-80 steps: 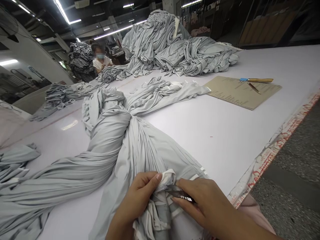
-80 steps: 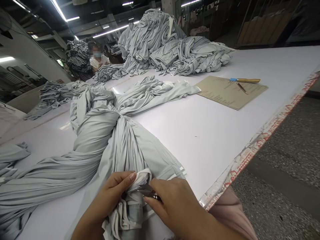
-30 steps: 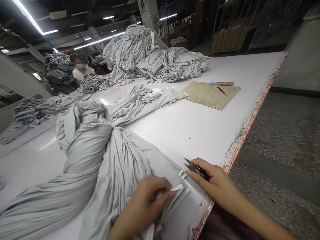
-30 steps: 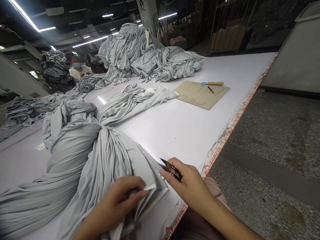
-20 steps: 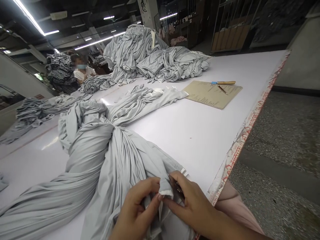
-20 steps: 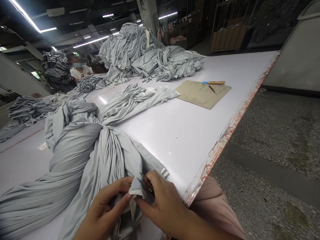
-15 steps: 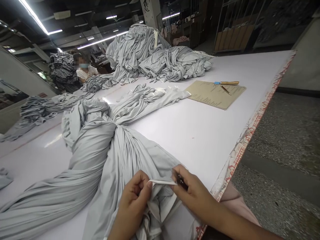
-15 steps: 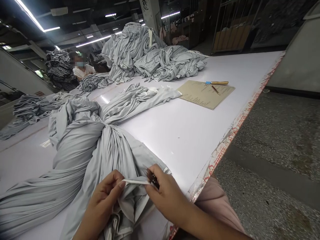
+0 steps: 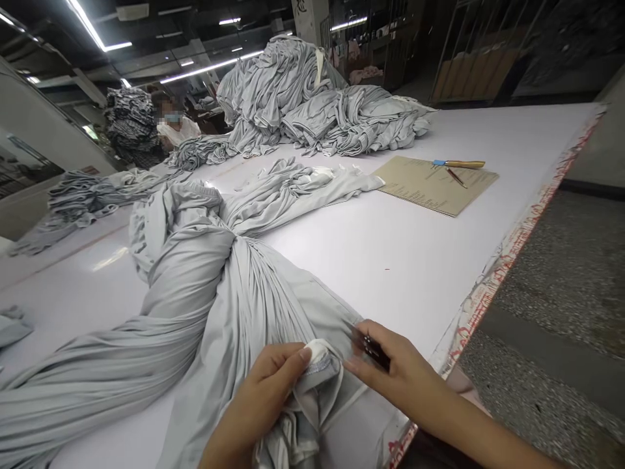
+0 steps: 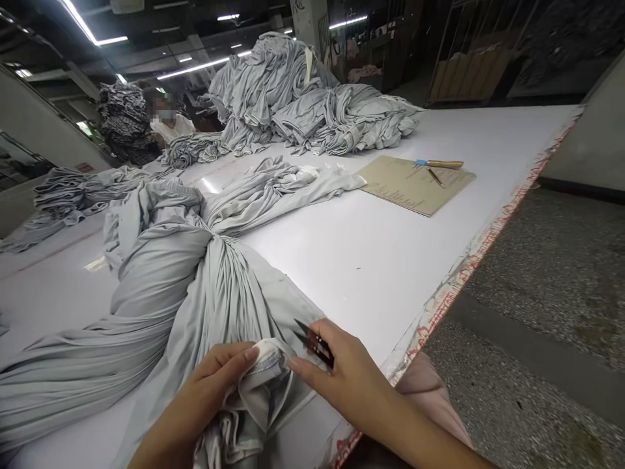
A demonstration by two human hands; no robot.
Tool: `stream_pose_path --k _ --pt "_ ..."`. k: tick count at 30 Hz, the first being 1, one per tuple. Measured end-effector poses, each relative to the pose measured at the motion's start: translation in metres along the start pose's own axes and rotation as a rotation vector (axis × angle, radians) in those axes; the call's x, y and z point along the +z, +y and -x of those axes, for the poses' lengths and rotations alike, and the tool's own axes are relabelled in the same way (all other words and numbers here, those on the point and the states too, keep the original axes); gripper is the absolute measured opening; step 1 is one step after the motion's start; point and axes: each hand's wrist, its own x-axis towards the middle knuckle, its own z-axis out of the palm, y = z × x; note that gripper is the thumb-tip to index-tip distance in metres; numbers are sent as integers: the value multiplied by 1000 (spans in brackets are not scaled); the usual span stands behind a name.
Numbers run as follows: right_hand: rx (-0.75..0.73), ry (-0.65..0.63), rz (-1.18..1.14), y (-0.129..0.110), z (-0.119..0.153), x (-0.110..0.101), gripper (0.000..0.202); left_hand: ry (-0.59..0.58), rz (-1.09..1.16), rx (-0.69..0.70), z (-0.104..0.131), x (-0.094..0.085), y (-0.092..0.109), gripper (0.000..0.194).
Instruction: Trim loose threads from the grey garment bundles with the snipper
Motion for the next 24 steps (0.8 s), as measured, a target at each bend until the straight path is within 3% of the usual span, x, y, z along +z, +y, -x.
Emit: stream_pose_path --k 5,16,24 --pt "-108 -109 185 -10 13 3 28 -7 -3 19 1 3 -1 45" --pt "-269 -52 479 -10 10 16 23 -17 -79 56 -2 4 -4 44" --pt "-260 -29 393 -9 14 11 27 -23 -56 42 -1 2 -4 45"
